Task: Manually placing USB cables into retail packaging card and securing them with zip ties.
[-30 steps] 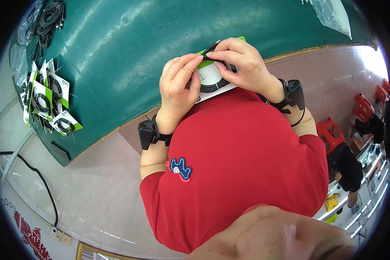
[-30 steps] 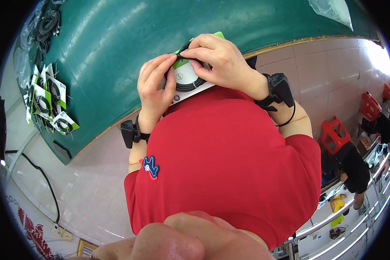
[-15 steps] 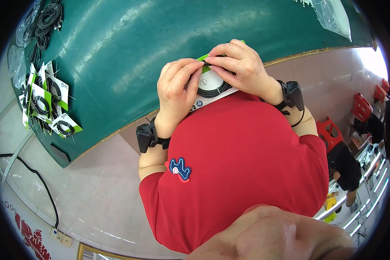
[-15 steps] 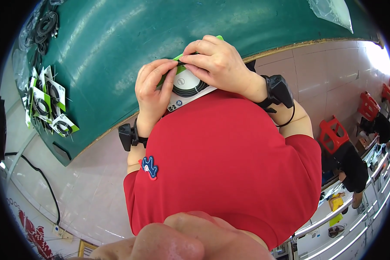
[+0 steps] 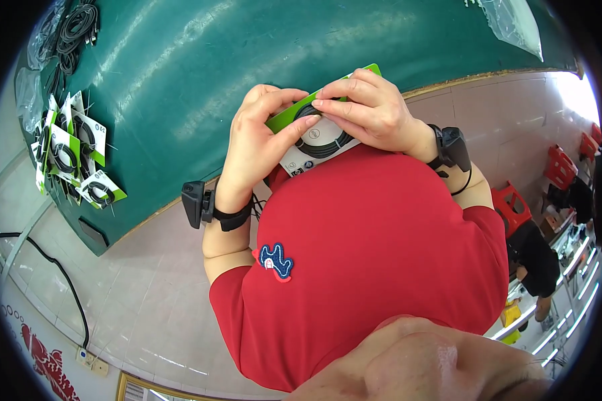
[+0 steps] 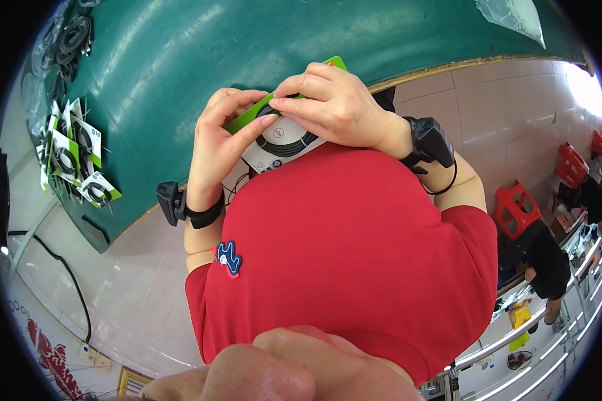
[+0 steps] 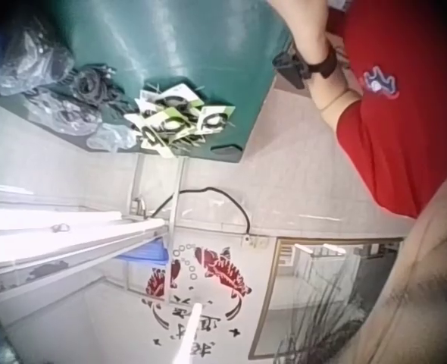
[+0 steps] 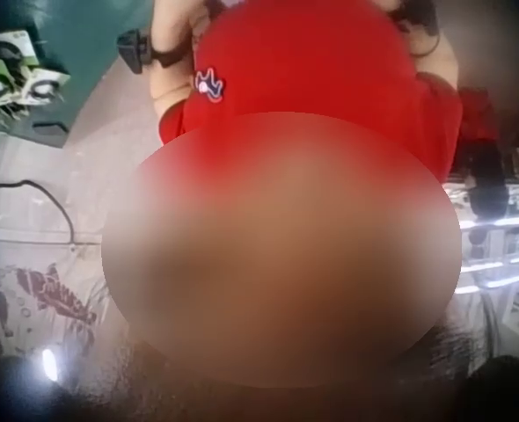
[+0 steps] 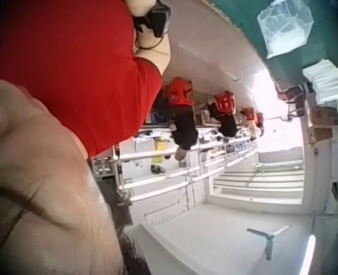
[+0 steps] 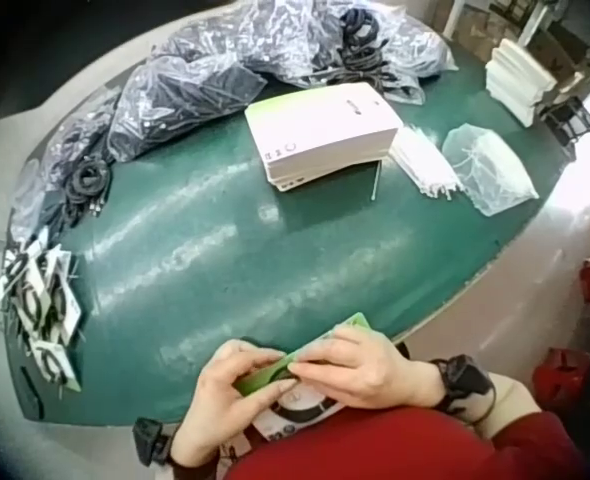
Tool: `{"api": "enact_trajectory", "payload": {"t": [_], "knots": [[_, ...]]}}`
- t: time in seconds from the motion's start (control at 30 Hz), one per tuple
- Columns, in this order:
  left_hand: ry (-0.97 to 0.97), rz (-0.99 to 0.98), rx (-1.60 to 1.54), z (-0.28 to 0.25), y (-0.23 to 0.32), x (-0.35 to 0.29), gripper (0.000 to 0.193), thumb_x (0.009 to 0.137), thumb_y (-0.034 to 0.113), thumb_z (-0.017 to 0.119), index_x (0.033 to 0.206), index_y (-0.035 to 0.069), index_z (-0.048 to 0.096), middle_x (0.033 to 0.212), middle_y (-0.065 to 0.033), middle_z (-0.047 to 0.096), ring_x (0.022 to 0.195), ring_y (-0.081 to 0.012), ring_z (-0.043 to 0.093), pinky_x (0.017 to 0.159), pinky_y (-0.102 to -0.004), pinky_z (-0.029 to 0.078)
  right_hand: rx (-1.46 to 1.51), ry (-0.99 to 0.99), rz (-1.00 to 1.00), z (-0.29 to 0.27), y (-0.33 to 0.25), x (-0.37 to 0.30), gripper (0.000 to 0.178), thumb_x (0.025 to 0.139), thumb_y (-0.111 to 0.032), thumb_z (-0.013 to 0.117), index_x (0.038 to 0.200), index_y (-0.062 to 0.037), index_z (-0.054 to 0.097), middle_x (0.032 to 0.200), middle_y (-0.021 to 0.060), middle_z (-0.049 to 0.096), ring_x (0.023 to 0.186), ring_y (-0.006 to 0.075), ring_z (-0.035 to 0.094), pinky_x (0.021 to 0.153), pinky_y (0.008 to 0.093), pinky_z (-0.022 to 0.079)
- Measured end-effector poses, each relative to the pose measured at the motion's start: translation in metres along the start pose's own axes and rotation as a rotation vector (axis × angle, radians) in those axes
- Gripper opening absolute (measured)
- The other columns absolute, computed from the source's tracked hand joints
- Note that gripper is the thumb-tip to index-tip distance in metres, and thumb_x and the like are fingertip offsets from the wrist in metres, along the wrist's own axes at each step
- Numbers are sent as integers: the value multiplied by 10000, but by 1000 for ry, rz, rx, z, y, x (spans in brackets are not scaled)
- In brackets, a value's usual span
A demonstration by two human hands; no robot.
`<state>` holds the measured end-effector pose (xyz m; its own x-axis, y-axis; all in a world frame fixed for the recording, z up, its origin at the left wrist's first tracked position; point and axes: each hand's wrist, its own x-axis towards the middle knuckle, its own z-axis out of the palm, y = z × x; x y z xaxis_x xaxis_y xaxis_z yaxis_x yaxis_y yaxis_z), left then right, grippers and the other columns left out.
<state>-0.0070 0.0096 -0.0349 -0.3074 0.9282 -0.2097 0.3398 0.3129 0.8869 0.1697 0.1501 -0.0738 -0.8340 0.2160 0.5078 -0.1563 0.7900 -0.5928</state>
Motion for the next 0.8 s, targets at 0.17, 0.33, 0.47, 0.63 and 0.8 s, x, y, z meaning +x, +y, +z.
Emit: {"api": "enact_trajectory", "payload": {"t": [0.17, 0.33, 0.47, 0.63, 0.8], "knots": [[98, 216, -5, 13, -6, -6, 248, 765, 107, 812, 994, 53, 733, 984, -100, 707, 903, -239, 680, 799, -327, 541, 38, 44, -4, 1, -3, -6, 314, 737, 16, 756, 1036, -50, 689, 992, 72, 669, 710, 209, 585, 590, 304, 466], [45, 112, -78, 11, -1, -14, 223, 771, 75, 803, 984, 40, 745, 993, -109, 725, 943, -222, 687, 828, -320, 536, 54, 70, 2, 1, -6, -11, 290, 743, 16, 756, 1017, -48, 686, 982, 73, 672, 695, 209, 589, 583, 303, 462], [2, 13, -191, 8, 5, -16, 228, 771, 54, 800, 993, 34, 752, 989, -105, 727, 938, -206, 684, 827, -312, 535, 72, 106, -14, -4, -9, -11, 266, 751, 8, 759, 1001, -49, 685, 974, 72, 671, 691, 207, 585, 575, 300, 457], [-25, -14, -255, 9, 3, -18, 228, 770, 21, 792, 996, 30, 758, 993, -108, 728, 936, -192, 681, 826, -299, 533, 58, 81, -5, -14, -17, -8, 246, 759, -12, 766, 987, -53, 684, 972, 65, 670, 684, 203, 581, 569, 303, 455], [-41, -70, -297, 11, 1, -20, 207, 778, 4, 784, 983, 14, 758, 1002, -115, 728, 931, -178, 677, 818, -287, 532, 99, 72, -15, -14, -16, -8, 209, 762, -39, 774, 952, -58, 690, 974, 53, 669, 695, 208, 591, 590, 314, 475]]}}
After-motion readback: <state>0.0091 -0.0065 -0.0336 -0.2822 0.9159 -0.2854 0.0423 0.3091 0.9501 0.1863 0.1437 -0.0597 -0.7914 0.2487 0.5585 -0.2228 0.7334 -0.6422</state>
